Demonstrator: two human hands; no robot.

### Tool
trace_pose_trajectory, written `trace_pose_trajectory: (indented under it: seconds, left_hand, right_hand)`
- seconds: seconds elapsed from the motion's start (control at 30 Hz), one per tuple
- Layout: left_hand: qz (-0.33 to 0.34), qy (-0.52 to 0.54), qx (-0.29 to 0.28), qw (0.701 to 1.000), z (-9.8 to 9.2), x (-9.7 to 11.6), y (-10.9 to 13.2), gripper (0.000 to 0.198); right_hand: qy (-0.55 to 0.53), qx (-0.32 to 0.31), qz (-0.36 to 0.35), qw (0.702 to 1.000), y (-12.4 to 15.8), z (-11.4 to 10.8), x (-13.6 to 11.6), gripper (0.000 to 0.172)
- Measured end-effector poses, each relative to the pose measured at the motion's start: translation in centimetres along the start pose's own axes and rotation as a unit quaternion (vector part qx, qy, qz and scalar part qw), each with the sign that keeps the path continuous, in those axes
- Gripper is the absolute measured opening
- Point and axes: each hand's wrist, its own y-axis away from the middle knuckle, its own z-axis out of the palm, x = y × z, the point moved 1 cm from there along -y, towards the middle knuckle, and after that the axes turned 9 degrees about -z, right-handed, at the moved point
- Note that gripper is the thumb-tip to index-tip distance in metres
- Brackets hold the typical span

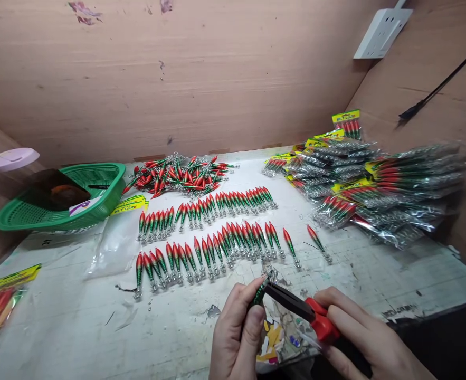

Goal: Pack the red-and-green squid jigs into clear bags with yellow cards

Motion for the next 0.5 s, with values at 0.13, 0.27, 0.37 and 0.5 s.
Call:
trace_pose_trajectory:
  seconds: [0.13, 0.27, 0.37, 0.5]
  left_hand:
    - [-0.041, 0.041, 0.010, 0.998, 0.1, -0.1, 0.2, 0.037]
    - [-0.126, 0.093, -0.007, 0.988, -0.4, -0.3, 0.3, 0.040]
    - [-0.197, 0.134, -0.034, 0.971, -0.9, -0.2, 0.3, 0.043]
    - [-0.253, 0.189, -0.075, 0.946, -1.2, 0.7, -0.2, 0.049]
  right_hand:
    - [-0.023, -0.004, 0.023, 0.999, 0.4, 0.0, -0.2, 0.009]
    - [-0.054, -0.001, 0.024, 0.998, 0.2, 0.2, -0.3, 0.006]
    - [-0.083, 0.015, 0.019, 0.996, 0.0, 0.5, -0.3, 0.009]
    - [-0.128, 0.018, 0.030, 0.991, 0.1, 0.5, -0.2, 0.008]
